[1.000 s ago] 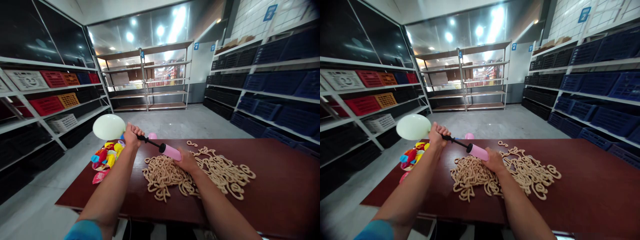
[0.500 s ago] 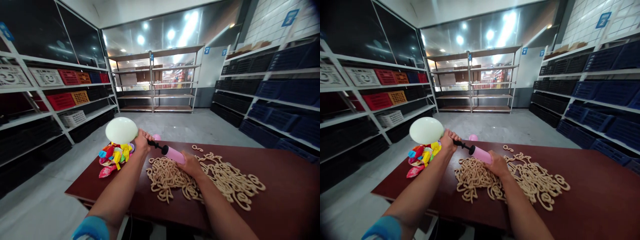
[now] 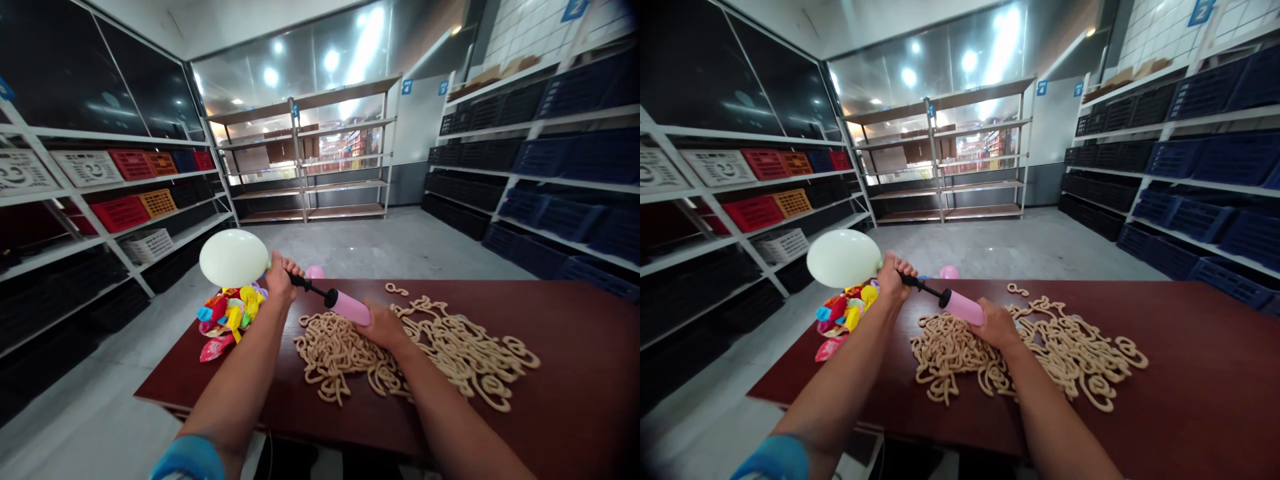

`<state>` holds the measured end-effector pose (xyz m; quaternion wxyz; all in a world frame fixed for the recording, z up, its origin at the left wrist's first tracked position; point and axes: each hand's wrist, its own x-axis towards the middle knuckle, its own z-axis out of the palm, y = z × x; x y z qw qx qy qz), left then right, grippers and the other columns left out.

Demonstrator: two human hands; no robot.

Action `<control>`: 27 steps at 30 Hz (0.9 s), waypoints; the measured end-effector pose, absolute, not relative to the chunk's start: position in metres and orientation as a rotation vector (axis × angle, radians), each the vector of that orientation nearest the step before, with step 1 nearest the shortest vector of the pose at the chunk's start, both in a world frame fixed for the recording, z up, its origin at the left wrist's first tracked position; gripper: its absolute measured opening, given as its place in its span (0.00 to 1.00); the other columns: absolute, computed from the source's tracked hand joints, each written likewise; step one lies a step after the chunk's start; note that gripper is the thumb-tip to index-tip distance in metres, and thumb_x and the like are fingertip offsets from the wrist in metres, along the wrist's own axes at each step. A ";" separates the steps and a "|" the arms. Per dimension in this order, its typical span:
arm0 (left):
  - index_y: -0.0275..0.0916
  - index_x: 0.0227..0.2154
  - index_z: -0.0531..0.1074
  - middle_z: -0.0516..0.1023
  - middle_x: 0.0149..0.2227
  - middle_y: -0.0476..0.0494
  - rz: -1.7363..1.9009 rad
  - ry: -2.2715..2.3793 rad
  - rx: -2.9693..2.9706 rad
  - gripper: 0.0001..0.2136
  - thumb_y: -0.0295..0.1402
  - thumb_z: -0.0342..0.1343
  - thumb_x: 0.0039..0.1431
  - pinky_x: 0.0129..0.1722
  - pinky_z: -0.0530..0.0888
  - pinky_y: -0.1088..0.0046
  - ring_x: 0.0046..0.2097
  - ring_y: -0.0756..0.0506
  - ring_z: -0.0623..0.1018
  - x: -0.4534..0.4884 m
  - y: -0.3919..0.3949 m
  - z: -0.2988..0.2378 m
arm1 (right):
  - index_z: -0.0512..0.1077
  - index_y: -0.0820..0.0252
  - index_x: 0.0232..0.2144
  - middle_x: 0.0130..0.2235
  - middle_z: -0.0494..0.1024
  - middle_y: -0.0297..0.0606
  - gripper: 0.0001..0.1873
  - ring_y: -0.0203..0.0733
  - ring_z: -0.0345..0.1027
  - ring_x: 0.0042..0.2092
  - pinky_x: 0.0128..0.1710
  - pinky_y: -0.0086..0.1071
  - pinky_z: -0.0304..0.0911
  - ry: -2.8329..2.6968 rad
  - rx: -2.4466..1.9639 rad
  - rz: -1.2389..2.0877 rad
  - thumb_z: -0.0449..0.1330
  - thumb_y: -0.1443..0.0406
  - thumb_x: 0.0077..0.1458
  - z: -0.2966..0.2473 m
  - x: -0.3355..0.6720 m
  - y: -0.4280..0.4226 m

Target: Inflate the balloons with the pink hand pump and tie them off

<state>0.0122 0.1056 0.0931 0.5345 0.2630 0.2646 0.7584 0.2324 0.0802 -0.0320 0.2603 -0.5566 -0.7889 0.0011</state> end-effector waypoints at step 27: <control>0.38 0.17 0.57 0.56 0.13 0.54 1.711 0.682 0.665 0.05 0.25 0.46 0.42 0.22 0.66 0.73 0.18 0.50 0.67 0.020 0.101 0.064 | 0.64 0.58 0.35 0.33 0.73 0.37 0.15 0.41 0.66 0.34 0.33 0.30 0.52 -2.149 -1.434 -0.083 0.59 0.61 0.42 -0.031 0.228 0.079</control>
